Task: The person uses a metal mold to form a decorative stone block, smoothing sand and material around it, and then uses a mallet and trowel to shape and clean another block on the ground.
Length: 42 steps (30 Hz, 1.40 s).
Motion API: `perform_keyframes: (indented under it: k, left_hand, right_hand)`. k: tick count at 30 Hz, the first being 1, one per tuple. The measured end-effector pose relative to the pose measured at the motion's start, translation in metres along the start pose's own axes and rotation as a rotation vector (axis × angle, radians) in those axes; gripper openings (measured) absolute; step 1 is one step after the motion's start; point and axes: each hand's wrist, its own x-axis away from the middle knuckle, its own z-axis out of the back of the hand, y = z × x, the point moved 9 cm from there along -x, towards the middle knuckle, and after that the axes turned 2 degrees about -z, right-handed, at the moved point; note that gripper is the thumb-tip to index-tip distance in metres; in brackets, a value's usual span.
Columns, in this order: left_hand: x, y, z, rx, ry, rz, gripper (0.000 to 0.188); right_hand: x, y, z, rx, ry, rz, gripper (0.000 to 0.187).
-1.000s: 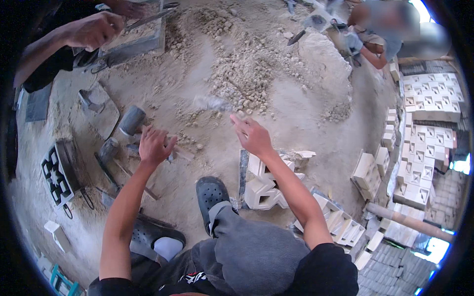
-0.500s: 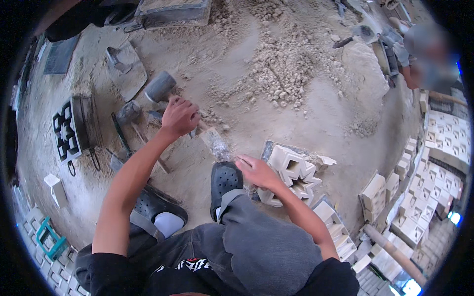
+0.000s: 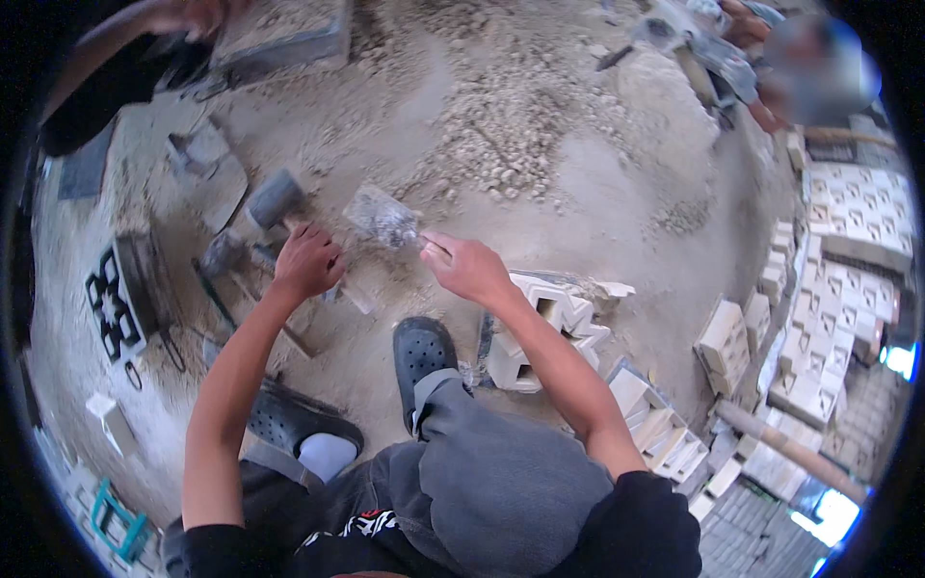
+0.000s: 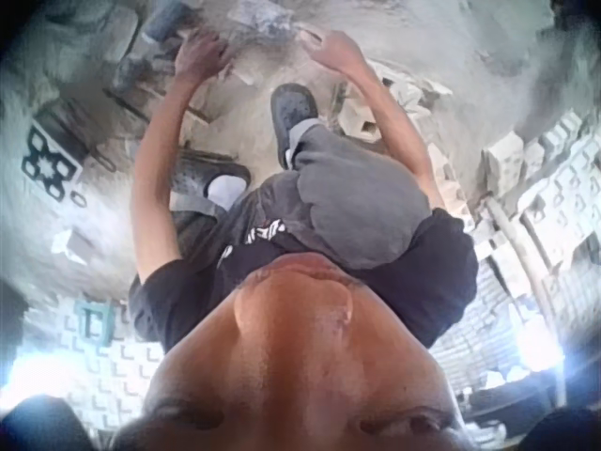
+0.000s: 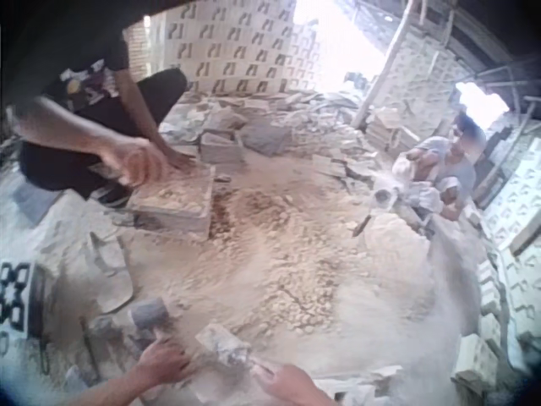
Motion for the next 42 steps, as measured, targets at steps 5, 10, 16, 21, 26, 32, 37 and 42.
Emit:
perform_keyframes:
  k: [5,10,16,21,26,32,37,42]
  left_hand:
    - [0.001,-0.001,0.003,0.024,0.028,0.045,0.019]
    - [-0.006,0.006,0.003,-0.017,0.041,0.022,0.019]
    - [-0.009,0.009,0.014,-0.002,0.072,0.001,0.017]
    - [-0.017,0.016,0.016,0.007,0.116,-0.035,0.015]
    - [-0.019,0.017,0.015,0.007,0.111,-0.032,0.015]
    - [-0.016,0.011,0.013,0.007,0.048,0.02,0.018]
    - [-0.017,0.014,0.01,-0.002,0.02,-0.003,0.019]
    - [-0.013,0.012,0.018,-0.03,0.057,0.004,0.019]
  right_hand:
    - [0.01,0.049,0.096,0.159,0.346,-0.032,0.04]
    - [0.044,0.231,0.18,0.233,0.686,-0.467,0.038]
    - [0.106,0.386,0.228,0.309,0.853,-0.844,0.04]
    - [0.056,0.423,0.252,0.245,0.881,-0.779,0.036]
    - [-0.008,0.43,0.265,0.226,0.934,-0.746,0.035]
    - [-0.014,0.392,0.265,0.267,0.879,-0.652,0.036]
    - [-0.037,0.403,0.282,0.295,0.891,-0.595,0.033]
    - [-0.07,0.366,0.251,0.385,0.788,-0.41,0.034]
